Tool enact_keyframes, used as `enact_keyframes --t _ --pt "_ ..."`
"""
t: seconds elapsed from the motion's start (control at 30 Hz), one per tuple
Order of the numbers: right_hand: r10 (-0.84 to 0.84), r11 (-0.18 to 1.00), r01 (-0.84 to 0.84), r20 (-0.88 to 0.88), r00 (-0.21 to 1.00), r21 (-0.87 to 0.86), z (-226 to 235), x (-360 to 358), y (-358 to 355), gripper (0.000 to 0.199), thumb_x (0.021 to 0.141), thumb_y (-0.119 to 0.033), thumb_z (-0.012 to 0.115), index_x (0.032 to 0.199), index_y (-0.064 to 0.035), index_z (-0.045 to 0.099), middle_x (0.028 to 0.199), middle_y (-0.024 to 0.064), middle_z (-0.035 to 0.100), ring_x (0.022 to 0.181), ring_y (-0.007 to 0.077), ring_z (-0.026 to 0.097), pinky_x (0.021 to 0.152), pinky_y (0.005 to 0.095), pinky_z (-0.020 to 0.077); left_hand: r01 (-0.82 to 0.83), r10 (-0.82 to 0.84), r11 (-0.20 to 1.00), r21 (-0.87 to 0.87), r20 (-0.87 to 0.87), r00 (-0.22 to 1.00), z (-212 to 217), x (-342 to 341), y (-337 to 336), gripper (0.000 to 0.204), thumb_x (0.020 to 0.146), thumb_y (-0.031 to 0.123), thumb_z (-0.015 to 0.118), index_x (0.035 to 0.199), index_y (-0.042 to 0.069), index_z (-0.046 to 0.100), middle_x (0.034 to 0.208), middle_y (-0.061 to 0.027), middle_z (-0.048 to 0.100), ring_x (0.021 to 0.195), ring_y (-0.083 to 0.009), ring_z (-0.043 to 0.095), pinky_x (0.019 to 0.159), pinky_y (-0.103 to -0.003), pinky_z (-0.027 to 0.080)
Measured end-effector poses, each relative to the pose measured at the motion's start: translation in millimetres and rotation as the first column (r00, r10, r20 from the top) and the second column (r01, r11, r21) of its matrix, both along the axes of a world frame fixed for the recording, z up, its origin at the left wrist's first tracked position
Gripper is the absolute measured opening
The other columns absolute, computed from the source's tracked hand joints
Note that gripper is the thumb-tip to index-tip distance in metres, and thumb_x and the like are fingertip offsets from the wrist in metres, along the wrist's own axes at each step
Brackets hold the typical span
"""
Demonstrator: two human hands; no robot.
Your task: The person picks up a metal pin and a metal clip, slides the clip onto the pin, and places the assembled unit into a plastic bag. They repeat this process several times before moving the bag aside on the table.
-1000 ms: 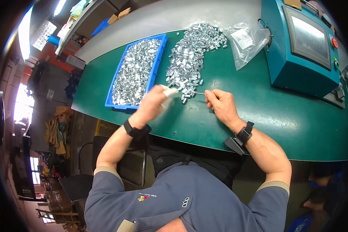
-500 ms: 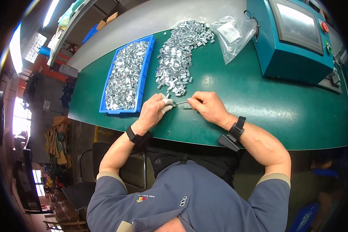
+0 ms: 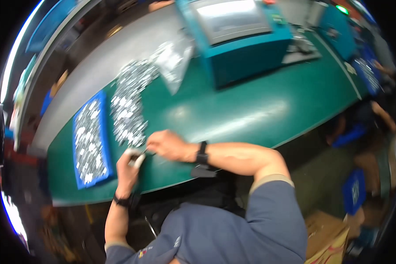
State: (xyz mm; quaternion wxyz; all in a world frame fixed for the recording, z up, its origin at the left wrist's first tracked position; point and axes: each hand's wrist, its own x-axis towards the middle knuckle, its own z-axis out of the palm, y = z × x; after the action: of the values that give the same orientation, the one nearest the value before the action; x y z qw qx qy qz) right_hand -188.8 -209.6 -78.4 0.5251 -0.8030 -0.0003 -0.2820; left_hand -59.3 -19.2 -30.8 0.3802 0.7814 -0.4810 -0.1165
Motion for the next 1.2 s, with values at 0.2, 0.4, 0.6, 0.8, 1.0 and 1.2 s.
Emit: enact_keyframes --t 0.2,0.4,0.6,0.8,1.0,1.2 --pt "0.016 0.999 -0.017 -0.029 0.999 -0.028 2 -9 4 0.021 0.096 -0.024 0.067 0.092 -0.0039 0.072 0.086 0.0160 0.070 0.081 0.0362 0.069 0.071 0.0436 0.0536 0.014 -0.015 1.000 -0.024 -0.058 0.998 -7 -13 4 0.015 0.091 -0.001 0.074 0.106 0.000 0.073 0.093 -0.0066 0.071 0.081 -0.0142 0.064 0.076 -0.028 0.052" --pt "0.009 0.997 -0.020 -0.146 0.989 -0.076 8 -16 0 0.040 0.099 -0.036 0.064 0.075 -0.0037 0.066 0.071 0.0179 0.065 0.069 0.0409 0.064 0.061 0.0499 0.0465 0.086 -0.092 0.995 -0.050 -0.133 0.987 -12 -21 -9 0.011 0.092 -0.002 0.073 0.102 -0.002 0.071 0.091 -0.0069 0.069 0.080 -0.0143 0.061 0.074 -0.028 0.049" --pt "0.012 0.997 -0.012 -0.004 1.000 0.070 10 -11 -1 0.028 0.095 -0.031 0.067 0.082 -0.0067 0.068 0.079 0.0166 0.068 0.075 0.0387 0.066 0.064 0.0478 0.0501 0.042 -0.052 0.997 -0.072 -0.147 0.988 -16 -17 -7 0.009 0.094 -0.001 0.072 0.103 -0.001 0.072 0.093 -0.0040 0.072 0.086 -0.0113 0.063 0.079 -0.028 0.052" --pt "0.006 0.992 -0.016 -0.075 0.997 -0.125 -6 3 11 0.025 0.095 -0.029 0.062 0.081 -0.0104 0.069 0.077 0.0162 0.067 0.076 0.0404 0.066 0.064 0.0487 0.0504 -0.017 0.016 0.995 -0.103 -0.008 1.000 -12 -26 4 0.014 0.092 0.003 0.074 0.106 0.002 0.076 0.096 -0.0122 0.075 0.086 -0.0234 0.070 0.079 -0.033 0.055" --pt "-0.014 0.992 0.057 -0.358 0.934 0.109 12 -20 -8 0.039 0.104 -0.032 0.063 0.077 -0.0043 0.070 0.066 0.0058 0.066 0.056 0.0139 0.058 0.055 0.0314 0.0463 0.088 -0.089 0.982 -0.164 0.000 0.996 -14 -20 -13 0.013 0.091 0.007 0.077 0.103 0.003 0.074 0.092 -0.0119 0.072 0.081 -0.0261 0.069 0.073 -0.035 0.053" --pt "-0.016 0.934 0.130 -0.323 0.946 0.334 16 -10 -9 0.047 0.108 -0.034 0.060 0.073 -0.0026 0.066 0.063 -0.0008 0.061 0.056 0.0060 0.054 0.052 0.0239 0.0417 -0.155 0.216 0.966 -0.209 0.312 0.925 18 50 37 0.012 0.092 0.006 0.076 0.104 0.004 0.074 0.093 -0.0116 0.073 0.083 -0.0238 0.071 0.074 -0.032 0.055"
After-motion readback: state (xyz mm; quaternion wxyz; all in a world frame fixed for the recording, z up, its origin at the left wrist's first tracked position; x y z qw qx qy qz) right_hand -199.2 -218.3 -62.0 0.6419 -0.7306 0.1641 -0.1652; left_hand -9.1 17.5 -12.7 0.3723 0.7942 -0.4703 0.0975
